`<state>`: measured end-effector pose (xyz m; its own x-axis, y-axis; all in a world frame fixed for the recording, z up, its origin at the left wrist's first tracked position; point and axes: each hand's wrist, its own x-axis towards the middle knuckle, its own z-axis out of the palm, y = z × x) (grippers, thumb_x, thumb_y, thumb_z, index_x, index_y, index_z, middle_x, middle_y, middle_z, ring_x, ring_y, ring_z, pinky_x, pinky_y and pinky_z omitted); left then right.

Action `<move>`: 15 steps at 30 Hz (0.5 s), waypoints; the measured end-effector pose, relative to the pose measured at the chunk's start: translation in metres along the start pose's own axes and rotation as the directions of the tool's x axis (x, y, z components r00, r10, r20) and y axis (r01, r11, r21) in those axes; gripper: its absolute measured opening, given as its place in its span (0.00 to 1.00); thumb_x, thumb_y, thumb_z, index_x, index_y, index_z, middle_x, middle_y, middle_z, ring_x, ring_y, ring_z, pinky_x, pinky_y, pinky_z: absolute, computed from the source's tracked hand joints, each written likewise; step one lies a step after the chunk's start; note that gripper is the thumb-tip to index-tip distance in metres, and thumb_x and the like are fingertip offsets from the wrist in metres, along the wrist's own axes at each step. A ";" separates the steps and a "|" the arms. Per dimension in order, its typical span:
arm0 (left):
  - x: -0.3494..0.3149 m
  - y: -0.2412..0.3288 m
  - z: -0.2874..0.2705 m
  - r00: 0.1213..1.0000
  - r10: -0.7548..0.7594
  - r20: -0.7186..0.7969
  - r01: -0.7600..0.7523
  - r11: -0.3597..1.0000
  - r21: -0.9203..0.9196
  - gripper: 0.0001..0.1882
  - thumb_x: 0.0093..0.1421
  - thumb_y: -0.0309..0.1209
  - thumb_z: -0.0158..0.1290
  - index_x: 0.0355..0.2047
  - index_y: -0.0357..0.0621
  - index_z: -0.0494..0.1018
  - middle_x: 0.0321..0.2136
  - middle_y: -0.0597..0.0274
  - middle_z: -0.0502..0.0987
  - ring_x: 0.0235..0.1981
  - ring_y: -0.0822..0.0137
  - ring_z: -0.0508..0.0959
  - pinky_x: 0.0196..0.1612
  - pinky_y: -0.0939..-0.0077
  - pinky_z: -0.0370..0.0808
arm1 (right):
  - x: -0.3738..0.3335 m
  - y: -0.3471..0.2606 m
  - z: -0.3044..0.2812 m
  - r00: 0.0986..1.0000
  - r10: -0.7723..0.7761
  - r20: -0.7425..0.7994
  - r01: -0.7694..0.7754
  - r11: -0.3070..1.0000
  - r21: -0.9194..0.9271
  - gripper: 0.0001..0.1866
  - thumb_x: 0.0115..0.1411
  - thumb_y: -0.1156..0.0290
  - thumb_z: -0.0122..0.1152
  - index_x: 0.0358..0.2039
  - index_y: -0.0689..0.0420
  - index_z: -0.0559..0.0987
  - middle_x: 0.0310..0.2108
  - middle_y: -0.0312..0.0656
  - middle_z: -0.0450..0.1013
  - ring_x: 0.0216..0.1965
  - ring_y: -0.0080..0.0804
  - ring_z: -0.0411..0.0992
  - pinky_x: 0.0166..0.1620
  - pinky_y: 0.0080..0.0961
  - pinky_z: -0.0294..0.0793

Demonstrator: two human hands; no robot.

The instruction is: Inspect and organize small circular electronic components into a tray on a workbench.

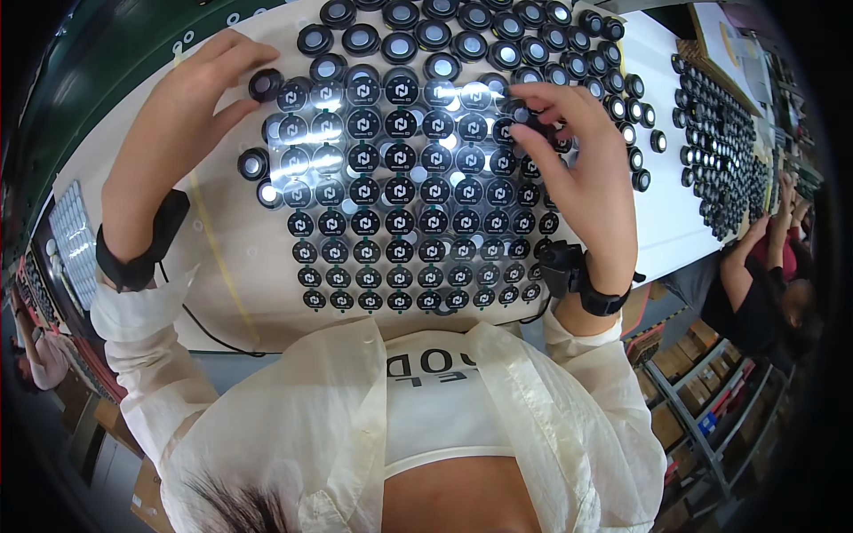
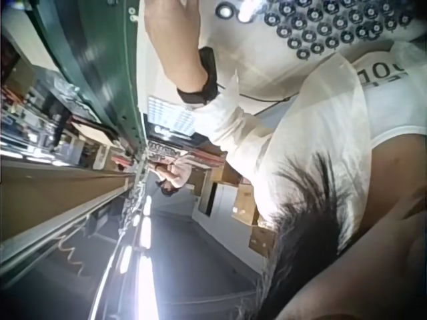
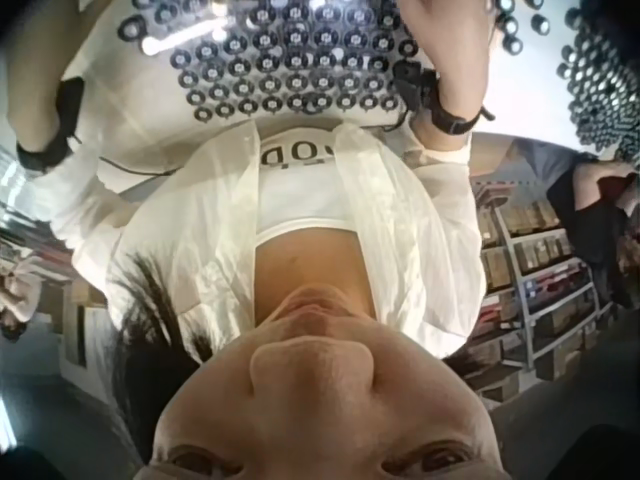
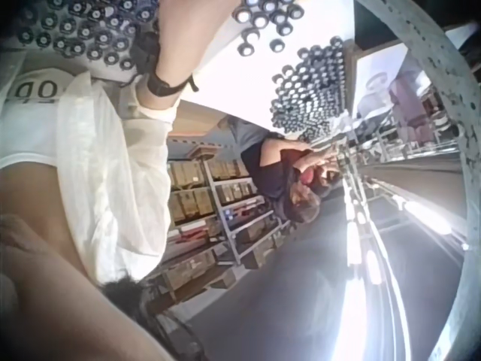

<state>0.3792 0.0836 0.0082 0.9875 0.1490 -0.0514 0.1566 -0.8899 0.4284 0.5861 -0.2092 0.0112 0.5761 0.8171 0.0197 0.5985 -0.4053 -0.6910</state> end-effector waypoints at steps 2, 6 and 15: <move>-0.005 -0.009 0.004 1.000 -0.023 -0.015 0.023 1.000 0.015 0.25 0.53 0.17 0.59 0.52 0.42 0.73 0.42 0.56 0.75 0.39 0.60 0.75 0.44 0.68 0.73 | 0.007 -0.005 0.004 0.994 -0.069 0.082 0.070 0.998 -0.007 0.14 0.57 0.75 0.66 0.44 0.58 0.79 0.36 0.44 0.73 0.36 0.40 0.75 0.40 0.33 0.74; -0.006 -0.019 -0.007 0.977 -0.163 -0.137 0.174 0.982 0.070 0.22 0.54 0.19 0.60 0.50 0.39 0.73 0.44 0.55 0.76 0.42 0.58 0.75 0.49 0.67 0.73 | 0.023 -0.004 0.016 0.976 -0.212 0.053 0.215 0.975 -0.057 0.11 0.55 0.76 0.67 0.40 0.58 0.78 0.35 0.47 0.73 0.37 0.46 0.76 0.39 0.36 0.74; 0.039 0.082 0.044 0.947 0.322 0.003 -0.308 0.908 -0.283 0.19 0.57 0.27 0.59 0.49 0.38 0.70 0.61 0.52 0.68 0.59 0.47 0.70 0.58 0.57 0.70 | 0.039 0.001 0.023 0.987 -0.099 0.125 0.097 0.995 0.022 0.10 0.52 0.77 0.69 0.34 0.62 0.77 0.28 0.46 0.75 0.31 0.41 0.75 0.37 0.33 0.74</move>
<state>0.4312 -0.0027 0.0015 0.9854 -0.1467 0.0865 -0.1669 -0.7321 0.6604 0.5962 -0.1684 -0.0057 0.4398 0.8981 -0.0020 0.6396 -0.3148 -0.7013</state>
